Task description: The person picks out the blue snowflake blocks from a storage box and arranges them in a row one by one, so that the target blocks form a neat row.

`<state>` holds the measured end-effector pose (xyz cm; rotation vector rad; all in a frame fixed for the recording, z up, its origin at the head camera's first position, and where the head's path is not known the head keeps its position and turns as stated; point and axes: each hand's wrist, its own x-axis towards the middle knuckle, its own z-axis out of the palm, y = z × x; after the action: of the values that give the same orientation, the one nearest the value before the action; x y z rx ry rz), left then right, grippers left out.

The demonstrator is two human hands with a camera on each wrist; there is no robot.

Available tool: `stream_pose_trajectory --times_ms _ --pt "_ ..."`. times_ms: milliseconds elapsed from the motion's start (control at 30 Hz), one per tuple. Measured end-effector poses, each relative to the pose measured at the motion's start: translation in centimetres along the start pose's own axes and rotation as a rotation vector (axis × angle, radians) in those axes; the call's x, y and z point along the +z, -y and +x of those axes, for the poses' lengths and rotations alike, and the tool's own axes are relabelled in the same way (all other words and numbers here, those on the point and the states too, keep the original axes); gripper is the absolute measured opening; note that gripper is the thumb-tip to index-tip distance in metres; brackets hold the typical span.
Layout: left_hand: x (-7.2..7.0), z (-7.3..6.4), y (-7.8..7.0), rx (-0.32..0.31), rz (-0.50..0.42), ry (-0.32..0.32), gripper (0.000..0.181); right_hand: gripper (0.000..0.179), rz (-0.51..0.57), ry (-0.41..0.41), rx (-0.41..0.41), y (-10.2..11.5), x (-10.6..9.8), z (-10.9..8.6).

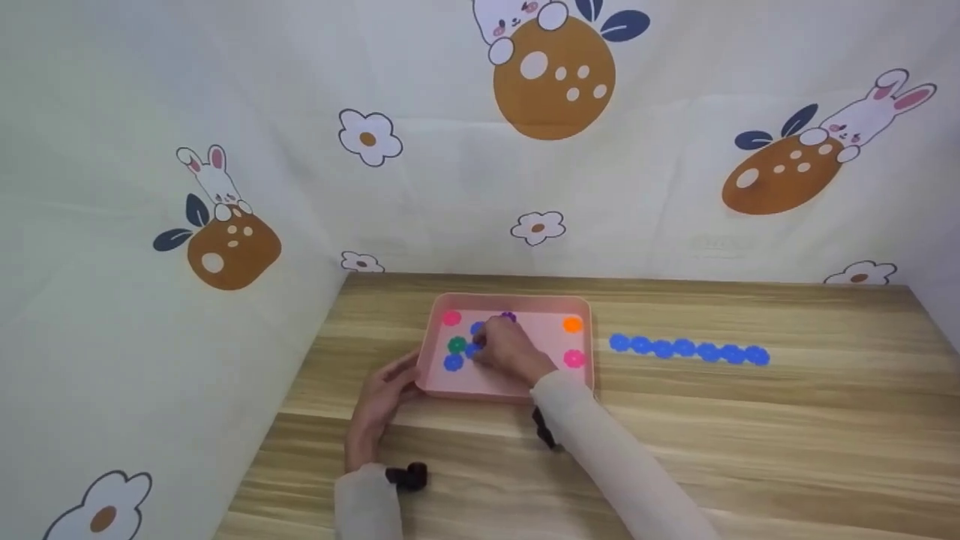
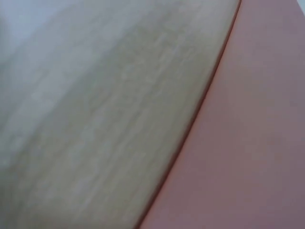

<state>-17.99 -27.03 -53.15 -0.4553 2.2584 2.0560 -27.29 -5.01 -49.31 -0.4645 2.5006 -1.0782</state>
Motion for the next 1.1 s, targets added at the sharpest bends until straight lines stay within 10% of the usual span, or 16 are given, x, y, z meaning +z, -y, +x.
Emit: stream_pose_trajectory --times_ms 1100 --pt "0.22 0.16 0.06 0.022 -0.031 0.004 0.04 0.027 -0.067 0.037 -0.042 0.15 -0.27 0.0"
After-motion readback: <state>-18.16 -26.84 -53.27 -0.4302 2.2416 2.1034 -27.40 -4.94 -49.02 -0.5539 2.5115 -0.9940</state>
